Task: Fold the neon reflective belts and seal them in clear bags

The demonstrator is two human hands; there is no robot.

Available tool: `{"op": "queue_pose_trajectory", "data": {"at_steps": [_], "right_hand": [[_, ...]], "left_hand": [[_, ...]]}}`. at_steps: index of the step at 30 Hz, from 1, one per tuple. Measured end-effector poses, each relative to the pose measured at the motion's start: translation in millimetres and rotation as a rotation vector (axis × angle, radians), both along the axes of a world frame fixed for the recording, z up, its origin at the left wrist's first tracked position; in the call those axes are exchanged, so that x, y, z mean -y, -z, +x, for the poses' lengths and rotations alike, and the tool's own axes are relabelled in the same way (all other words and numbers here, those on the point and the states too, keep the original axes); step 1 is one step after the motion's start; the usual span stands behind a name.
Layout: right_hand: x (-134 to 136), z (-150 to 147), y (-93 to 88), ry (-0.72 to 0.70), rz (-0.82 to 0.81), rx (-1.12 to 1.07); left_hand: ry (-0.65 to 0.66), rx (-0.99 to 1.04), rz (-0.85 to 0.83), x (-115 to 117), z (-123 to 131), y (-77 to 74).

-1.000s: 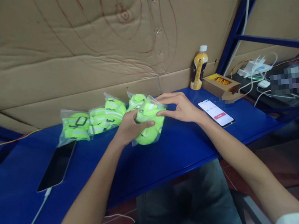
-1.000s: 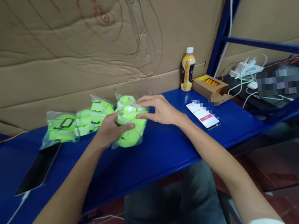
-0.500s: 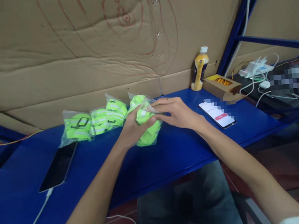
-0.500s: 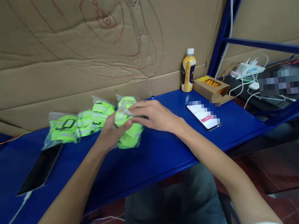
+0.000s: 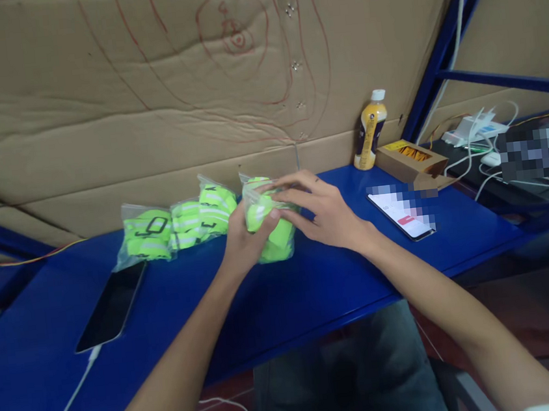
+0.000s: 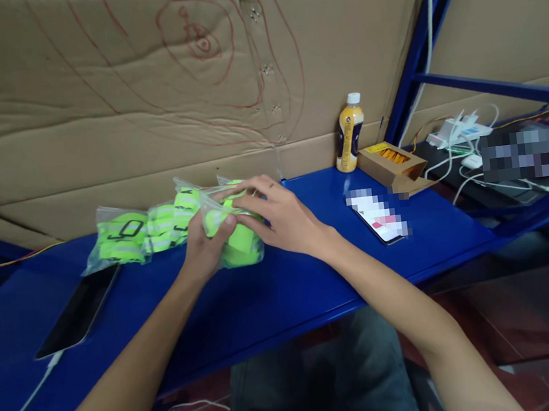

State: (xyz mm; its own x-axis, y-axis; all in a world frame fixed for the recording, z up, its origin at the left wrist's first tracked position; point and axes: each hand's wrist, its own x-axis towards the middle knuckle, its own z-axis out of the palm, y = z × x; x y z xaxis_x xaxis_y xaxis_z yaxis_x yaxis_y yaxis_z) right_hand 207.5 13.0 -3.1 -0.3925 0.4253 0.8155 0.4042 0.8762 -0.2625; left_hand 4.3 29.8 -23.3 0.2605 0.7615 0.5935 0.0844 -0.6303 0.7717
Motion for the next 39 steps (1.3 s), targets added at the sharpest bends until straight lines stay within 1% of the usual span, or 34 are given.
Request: {"op": "queue_pose_trajectory", "data": {"at_steps": [2,5,8,10,12,14,18,20,23,25,26,28,30,31,33,35,37,39], "right_hand": [[-1,-4,5.4,0.016,0.043,-0.029],[-4,-10,9.4,-0.084,0.038,-0.051],[-5,-14,7.6,-0.131,-0.051,-0.016],[-5,-13,5.4,-0.126,-0.135,0.057],[-5,-11,4.9,-0.118,-0.168,0.103],[-6,-7,6.9,-0.093,-0.128,0.097],[-12,0,14.3,0.000,0.001,0.046],[-15,0,17.1,-0.004,-0.004,0.038],[-16,-4,19.8,-0.021,-0.101,0.047],[-15,-7,21.1,-0.007,-0.148,0.027],[-14,-9,21.5,0.005,-0.145,-0.007],[-12,-10,21.9,0.053,-0.083,-0.104],[-12,-9,22.0,0.131,-0.019,-0.194],[-12,-9,22.1,0.152,-0.028,-0.218],[-14,-8,23.0,0.117,-0.158,-0.237],[-16,-11,25.1,0.026,-0.348,-0.273],[-19,-15,27.8,-0.030,-0.481,-0.343],[-22,-19,30.3,-0.059,-0.546,-0.414]], "left_hand": [[-0.010,-0.024,0.037,1,0,-1.5],[-0.022,-0.042,0.027,2,-1,-0.9],[-0.061,-0.030,0.044,4,-1,1.3],[-0.104,-0.044,0.061,4,-1,1.9],[-0.142,-0.067,0.075,3,-1,1.9],[-0.160,-0.085,0.098,2,-2,1.3],[-0.177,-0.094,0.121,0,-3,-2.5],[-0.176,-0.078,0.103,1,-2,-5.9],[-0.140,-0.037,0.065,4,0,-11.2],[-0.150,0.002,0.048,5,0,-13.1],[-0.169,0.022,0.044,5,-1,-13.2],[-0.199,0.047,0.039,3,-2,-11.8],[-0.197,0.072,0.032,1,-3,-8.6],[-0.182,0.092,0.025,0,-3,-6.6],[-0.139,0.132,0.010,-2,-2,-2.7],[-0.123,0.149,-0.001,-4,-1,0.5],[-0.184,0.145,0.027,-4,1,2.1],[-0.294,0.141,0.095,-4,2,2.2]]}}
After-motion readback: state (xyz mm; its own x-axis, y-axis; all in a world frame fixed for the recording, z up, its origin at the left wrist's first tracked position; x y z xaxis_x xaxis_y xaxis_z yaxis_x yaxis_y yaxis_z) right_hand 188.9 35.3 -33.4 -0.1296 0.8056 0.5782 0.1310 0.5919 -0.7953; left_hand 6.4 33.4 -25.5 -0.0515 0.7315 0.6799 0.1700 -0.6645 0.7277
